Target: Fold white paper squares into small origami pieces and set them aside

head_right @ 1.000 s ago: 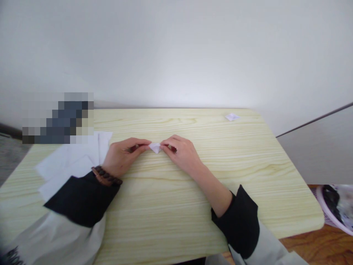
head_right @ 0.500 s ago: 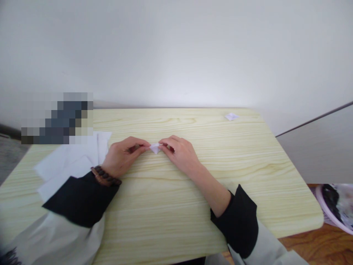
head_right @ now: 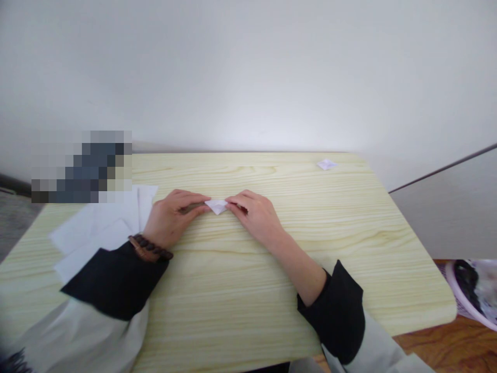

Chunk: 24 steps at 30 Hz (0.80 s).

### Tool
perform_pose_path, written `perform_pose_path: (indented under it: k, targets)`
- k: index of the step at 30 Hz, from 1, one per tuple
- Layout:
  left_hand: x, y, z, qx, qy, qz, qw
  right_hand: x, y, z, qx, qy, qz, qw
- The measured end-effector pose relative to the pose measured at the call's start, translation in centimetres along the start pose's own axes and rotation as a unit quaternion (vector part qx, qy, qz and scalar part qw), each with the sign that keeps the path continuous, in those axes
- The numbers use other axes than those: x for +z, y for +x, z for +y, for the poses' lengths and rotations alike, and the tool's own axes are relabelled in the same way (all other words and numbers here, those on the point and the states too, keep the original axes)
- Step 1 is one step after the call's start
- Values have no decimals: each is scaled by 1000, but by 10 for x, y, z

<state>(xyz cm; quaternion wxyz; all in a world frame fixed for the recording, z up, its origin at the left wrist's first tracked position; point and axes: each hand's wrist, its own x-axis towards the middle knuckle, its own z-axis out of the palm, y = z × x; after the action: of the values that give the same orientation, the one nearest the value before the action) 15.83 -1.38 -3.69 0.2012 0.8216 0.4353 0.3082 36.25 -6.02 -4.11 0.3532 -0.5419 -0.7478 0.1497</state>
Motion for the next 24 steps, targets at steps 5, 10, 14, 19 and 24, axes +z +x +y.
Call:
perform_pose_path:
  k: [5,10,14,19,24]
  targets:
    - [1,-1,-1,20,11,-5,1000,0,0,0,-6,-1,-5,1000]
    - [1,-2,0,27,15,-12,999,2,1,-2,-10,-1,-7,1000]
    - [1,-2,0,12,17,-9,1000,0,2,0,-5,-13,-3,1000]
    - [0,-1,1,-11,33,2,999,-11,4,12,-1,-24,-15,1000]
    - [1,-1,-1,-11,32,1,999,-15,4,15,8,1,-12,1000]
